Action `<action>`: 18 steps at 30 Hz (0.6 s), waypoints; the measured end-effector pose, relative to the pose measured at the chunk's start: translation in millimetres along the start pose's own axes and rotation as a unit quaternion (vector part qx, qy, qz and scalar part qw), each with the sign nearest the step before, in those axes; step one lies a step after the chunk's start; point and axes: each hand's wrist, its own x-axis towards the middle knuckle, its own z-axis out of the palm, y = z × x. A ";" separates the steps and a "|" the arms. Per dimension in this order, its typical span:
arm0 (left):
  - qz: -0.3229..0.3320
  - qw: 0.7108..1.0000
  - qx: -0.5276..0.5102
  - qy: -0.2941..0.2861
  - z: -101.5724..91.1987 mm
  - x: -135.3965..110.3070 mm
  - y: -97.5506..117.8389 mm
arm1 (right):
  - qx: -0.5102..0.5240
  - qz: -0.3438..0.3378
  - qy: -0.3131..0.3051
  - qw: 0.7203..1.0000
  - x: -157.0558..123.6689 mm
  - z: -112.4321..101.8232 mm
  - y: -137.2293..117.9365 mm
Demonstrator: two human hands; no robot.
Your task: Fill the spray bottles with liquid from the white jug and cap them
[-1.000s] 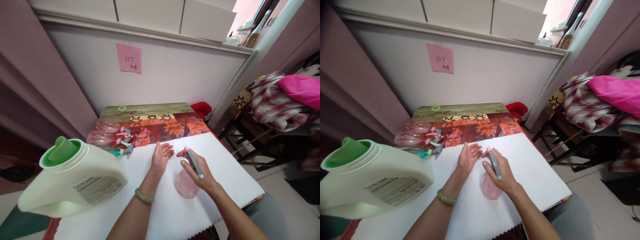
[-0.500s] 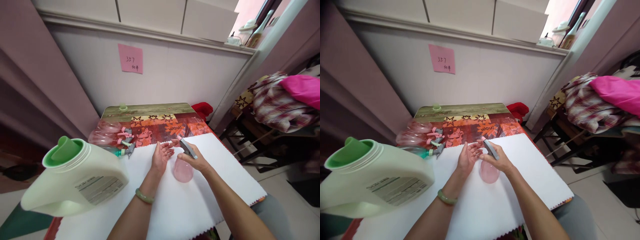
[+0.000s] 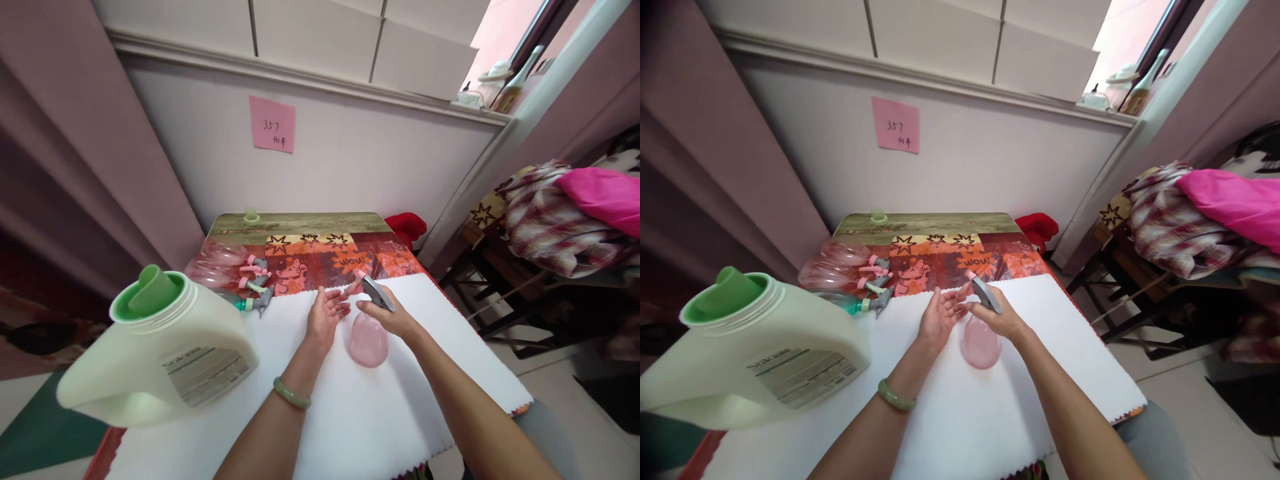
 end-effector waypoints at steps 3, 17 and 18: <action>-0.007 1.000 0.017 -0.025 3.5 -3.1 -3.5 | -0.008 0.003 0.005 1.000 7.5 -2.6 -4.5; -0.080 0.993 0.056 -0.061 9.3 -7.5 -13.2 | -0.035 0.009 0.027 0.999 22.5 -11.8 -10.4; -0.080 0.993 0.056 -0.059 8.9 -7.2 -12.8 | -0.036 0.004 0.031 0.999 22.1 -11.7 -10.6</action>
